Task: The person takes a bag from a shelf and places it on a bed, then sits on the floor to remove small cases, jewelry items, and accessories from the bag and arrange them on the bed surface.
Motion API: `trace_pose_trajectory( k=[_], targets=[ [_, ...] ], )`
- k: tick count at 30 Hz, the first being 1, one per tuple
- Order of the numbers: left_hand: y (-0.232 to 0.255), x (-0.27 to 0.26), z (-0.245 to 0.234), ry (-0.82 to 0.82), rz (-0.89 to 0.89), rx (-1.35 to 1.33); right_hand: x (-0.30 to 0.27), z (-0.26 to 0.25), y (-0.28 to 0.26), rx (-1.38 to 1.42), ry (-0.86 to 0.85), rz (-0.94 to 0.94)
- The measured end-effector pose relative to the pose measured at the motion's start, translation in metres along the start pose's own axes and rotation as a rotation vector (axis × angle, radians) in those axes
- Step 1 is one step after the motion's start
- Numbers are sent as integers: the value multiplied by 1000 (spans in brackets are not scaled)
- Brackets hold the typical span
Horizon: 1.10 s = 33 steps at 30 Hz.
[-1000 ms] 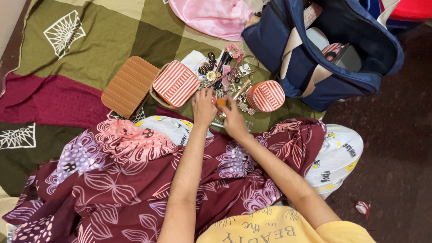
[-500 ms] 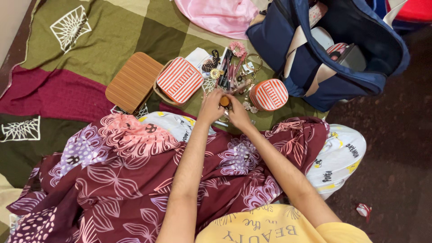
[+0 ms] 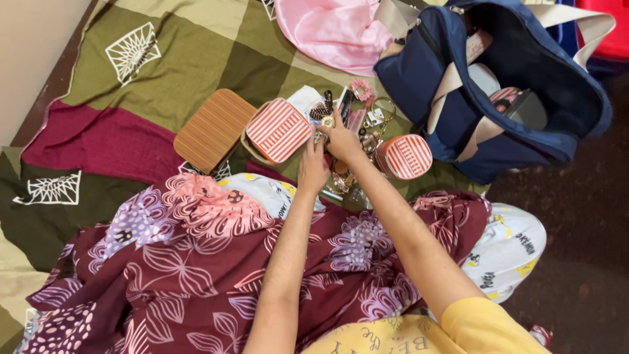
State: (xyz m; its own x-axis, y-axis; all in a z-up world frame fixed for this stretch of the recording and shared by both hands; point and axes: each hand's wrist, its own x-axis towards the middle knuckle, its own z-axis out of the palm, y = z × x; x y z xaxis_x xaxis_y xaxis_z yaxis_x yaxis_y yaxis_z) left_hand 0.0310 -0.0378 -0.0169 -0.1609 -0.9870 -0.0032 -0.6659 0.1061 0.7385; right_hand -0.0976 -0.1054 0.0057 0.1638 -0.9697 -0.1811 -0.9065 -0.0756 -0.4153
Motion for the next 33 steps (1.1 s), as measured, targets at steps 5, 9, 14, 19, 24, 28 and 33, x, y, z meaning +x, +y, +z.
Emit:
trace_pose_trajectory(
  k=[5,9,14,19,24,28,33],
  targets=[
    [-3,8,0,9,42,156,-28,5,26,-137,-36,-142],
    [-9,21,3,-102,-89,121,-89,-10,17,-10,-57,-111],
    [-4,33,-1,-44,-10,195,-132,-28,9,105,47,-64],
    [9,28,-5,-24,-3,-80,-149,-31,19,162,134,79],
    [30,50,-3,114,188,-291,-161,-14,33,195,248,72],
    [40,84,-22,41,49,-639,-169,-11,40,197,345,52],
    [33,96,-36,166,130,-519,-176,-17,48,198,377,207]
  ],
)
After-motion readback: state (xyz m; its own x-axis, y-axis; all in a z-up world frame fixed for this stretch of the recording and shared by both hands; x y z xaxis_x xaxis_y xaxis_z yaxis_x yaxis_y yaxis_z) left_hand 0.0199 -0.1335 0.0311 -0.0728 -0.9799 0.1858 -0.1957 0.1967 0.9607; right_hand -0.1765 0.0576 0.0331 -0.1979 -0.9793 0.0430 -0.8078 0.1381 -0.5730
